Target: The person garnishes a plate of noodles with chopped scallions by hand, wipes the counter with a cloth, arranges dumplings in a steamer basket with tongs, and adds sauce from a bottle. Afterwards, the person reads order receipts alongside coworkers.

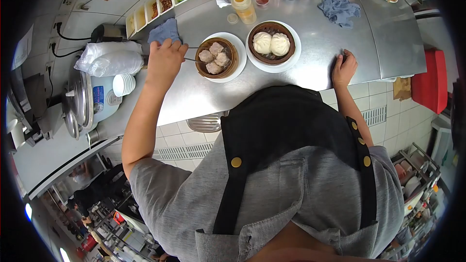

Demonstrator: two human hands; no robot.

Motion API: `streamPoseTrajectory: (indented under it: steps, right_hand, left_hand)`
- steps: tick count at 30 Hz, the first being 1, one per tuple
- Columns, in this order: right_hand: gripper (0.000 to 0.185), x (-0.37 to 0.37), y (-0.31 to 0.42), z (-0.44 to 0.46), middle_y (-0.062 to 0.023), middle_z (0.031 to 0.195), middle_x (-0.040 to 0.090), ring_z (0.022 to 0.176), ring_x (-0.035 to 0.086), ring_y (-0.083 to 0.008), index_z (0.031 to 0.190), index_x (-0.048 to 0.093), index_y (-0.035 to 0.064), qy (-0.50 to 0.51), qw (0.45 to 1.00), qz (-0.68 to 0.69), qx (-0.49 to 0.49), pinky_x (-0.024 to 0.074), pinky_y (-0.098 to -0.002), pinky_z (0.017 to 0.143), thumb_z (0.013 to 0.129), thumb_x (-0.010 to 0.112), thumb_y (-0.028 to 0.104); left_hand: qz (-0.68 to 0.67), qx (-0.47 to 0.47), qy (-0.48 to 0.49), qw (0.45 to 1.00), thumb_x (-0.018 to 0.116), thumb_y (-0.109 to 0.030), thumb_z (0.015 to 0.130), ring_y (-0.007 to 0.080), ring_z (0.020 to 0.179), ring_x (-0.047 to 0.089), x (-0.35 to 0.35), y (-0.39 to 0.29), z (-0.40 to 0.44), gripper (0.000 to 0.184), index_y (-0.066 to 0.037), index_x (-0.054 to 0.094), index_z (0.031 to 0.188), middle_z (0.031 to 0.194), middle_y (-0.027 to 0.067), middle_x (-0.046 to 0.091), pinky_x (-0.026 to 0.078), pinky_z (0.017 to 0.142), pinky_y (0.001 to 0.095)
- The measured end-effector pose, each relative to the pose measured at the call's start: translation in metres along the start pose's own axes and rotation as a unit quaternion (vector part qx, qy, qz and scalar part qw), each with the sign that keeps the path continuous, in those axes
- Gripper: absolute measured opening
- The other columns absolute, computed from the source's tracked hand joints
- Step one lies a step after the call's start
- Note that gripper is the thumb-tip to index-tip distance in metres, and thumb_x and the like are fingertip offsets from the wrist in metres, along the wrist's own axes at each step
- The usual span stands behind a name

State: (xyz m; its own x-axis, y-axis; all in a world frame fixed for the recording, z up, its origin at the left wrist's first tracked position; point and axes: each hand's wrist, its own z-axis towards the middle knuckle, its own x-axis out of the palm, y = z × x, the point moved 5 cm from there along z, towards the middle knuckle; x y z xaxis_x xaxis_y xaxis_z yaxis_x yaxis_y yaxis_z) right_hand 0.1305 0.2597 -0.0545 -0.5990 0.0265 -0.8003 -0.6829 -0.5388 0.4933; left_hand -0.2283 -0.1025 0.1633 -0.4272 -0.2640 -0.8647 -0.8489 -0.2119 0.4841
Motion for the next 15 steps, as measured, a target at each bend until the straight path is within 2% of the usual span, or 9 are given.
streamPoseTrajectory:
  steps: [4, 5, 7, 11, 14, 15]
  right_hand:
    - [0.03, 0.002, -0.003, -0.001, -0.0141, 0.119, 0.058, 0.11, 0.05, -0.0357, 0.12, 0.055, 0.0065, -0.001, 1.0, 0.004, -0.006, 0.0391, -0.0458, 0.095, 0.093, 0.055, 0.02]
    - [0.03, 0.002, -0.002, -0.001, -0.014, 0.119, 0.058, 0.11, 0.05, -0.0357, 0.12, 0.055, 0.0065, -0.004, 1.0, 0.003, -0.006, 0.0391, -0.0457, 0.095, 0.093, 0.056, 0.02]
    - [0.03, 0.002, -0.002, -0.001, -0.0139, 0.119, 0.058, 0.11, 0.05, -0.0356, 0.119, 0.055, 0.0066, -0.006, 1.0, 0.002, -0.007, 0.0391, -0.0457, 0.095, 0.093, 0.056, 0.02]
    - [0.03, 0.0, 0.0, -0.001, -0.0139, 0.12, 0.058, 0.11, 0.05, -0.0354, 0.119, 0.056, 0.0068, -0.005, 1.0, 0.002, 0.002, 0.0391, -0.0456, 0.095, 0.092, 0.056, 0.02]
    - [0.03, 0.001, 0.0, -0.001, -0.0139, 0.12, 0.058, 0.11, 0.05, -0.0353, 0.119, 0.056, 0.007, -0.003, 1.0, -0.004, 0.004, 0.0391, -0.0455, 0.095, 0.092, 0.057, 0.019]
    - [0.03, 0.001, 0.0, -0.001, -0.0139, 0.119, 0.058, 0.11, 0.05, -0.0354, 0.119, 0.056, 0.007, -0.002, 1.0, -0.01, 0.004, 0.0391, -0.0455, 0.095, 0.092, 0.057, 0.019]
  left_hand:
    - [0.005, 0.026, 0.038, 0.999, 0.06, -0.02, 0.083, 0.0136, 0.094, 0.056, 0.006, -0.004, 0.009, 0.016, -0.018, 0.066, 0.097, 0.092, -0.0048, 0.063, 0.038, 0.079, 0.0353]
    - [0.004, 0.024, 0.038, 0.999, 0.06, -0.02, 0.083, 0.0136, 0.094, 0.056, 0.009, -0.005, 0.01, 0.016, -0.018, 0.066, 0.097, 0.092, -0.0048, 0.063, 0.038, 0.079, 0.0353]
    - [0.008, 0.044, 0.03, 0.999, 0.071, -0.027, 0.076, 0.0149, 0.092, 0.056, 0.019, -0.009, 0.011, 0.026, -0.017, 0.065, 0.099, 0.09, -0.003, 0.062, 0.039, 0.076, 0.0347]
    - [0.008, 0.046, 0.03, 0.998, 0.07, -0.028, 0.078, 0.0152, 0.091, 0.057, 0.027, -0.007, 0.01, 0.023, -0.018, 0.065, 0.098, 0.089, -0.0034, 0.062, 0.04, 0.075, 0.0348]
    - [-0.011, 0.018, 0.05, 0.999, 0.068, -0.027, 0.08, 0.0158, 0.092, 0.058, 0.025, 0.0, 0.001, 0.022, -0.019, 0.066, 0.1, 0.09, -0.0031, 0.063, 0.041, 0.076, 0.0357]
    - [-0.047, 0.0, 0.029, 0.998, 0.066, -0.024, 0.082, 0.0162, 0.093, 0.059, 0.022, 0.004, -0.003, 0.018, -0.019, 0.066, 0.099, 0.091, -0.0027, 0.063, 0.042, 0.077, 0.0377]
